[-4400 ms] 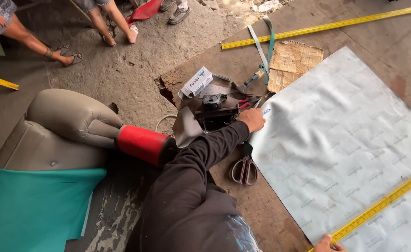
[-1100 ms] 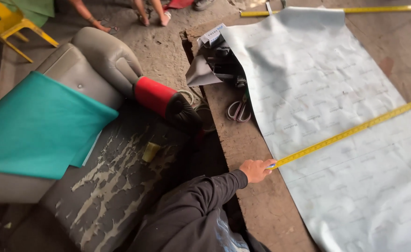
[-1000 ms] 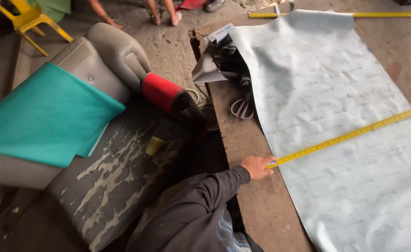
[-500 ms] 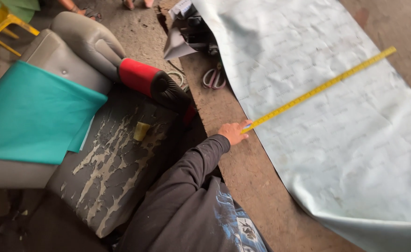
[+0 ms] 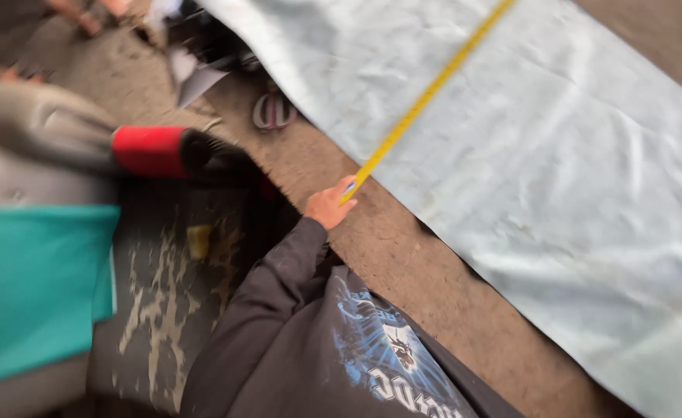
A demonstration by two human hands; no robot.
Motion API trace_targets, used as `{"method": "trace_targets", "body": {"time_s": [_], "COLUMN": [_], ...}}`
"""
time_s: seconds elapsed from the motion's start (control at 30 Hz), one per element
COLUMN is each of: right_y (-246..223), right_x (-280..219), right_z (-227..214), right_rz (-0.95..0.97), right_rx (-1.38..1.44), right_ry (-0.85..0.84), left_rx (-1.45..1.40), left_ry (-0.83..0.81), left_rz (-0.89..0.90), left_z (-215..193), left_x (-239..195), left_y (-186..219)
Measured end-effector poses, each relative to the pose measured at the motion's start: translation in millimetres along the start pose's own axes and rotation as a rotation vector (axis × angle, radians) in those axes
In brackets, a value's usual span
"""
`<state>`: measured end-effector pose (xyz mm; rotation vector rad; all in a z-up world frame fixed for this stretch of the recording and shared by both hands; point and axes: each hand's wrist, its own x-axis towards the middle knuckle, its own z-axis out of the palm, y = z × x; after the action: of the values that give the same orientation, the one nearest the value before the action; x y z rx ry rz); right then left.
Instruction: Measuring and marking a large sheet of fabric using a long yellow ruler and a pen.
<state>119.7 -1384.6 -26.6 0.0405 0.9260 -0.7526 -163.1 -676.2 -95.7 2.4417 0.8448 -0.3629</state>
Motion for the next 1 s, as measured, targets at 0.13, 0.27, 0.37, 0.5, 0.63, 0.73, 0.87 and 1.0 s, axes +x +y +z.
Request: {"method": "trace_targets", "body": {"time_s": [0.13,0.27,0.37,0.5,0.63,0.73,0.87,1.0], "right_y": [-21.3,48.0,89.7,106.7,100.2,91.3,88.7,95.3], "right_x": [-8.7,-17.8,-31.4,-32.9,-2.1,-11.4,-11.8,-41.3], "right_z": [-76.6,-156.0,-177.4,-181.2,-188.3,-192.3,-186.8,-179.8], "right_rz": [0.036,-0.167,-0.186,-0.515,-0.747,-0.848,-0.889,-0.981], "right_rx": [0.284,-1.487,-1.751,-2.042,-2.292,-2.345,-2.367,-2.325], "right_ry": [0.101,0.067,-0.023,-0.054,0.005,-0.046,-0.010,-0.001], "left_rx": [0.012,0.007,0.022,0.005,-0.015,-0.009,-0.047,-0.038], "left_ry": [0.072,0.154,0.203,0.212,0.210,0.228,0.173,0.192], "left_rz": [-0.005,0.008,0.000,0.025,0.066,0.095,0.087,0.141], "left_z": [12.5,29.4,36.5,42.6,48.2,54.2,57.4,75.1], "left_x": [-25.6,-41.5,-49.4,-50.9,-52.5,-51.0,-51.0,-49.9], "left_y": [-7.8,-20.6,-30.2,-40.9,-46.9,-50.3,-47.2,-43.8]}}
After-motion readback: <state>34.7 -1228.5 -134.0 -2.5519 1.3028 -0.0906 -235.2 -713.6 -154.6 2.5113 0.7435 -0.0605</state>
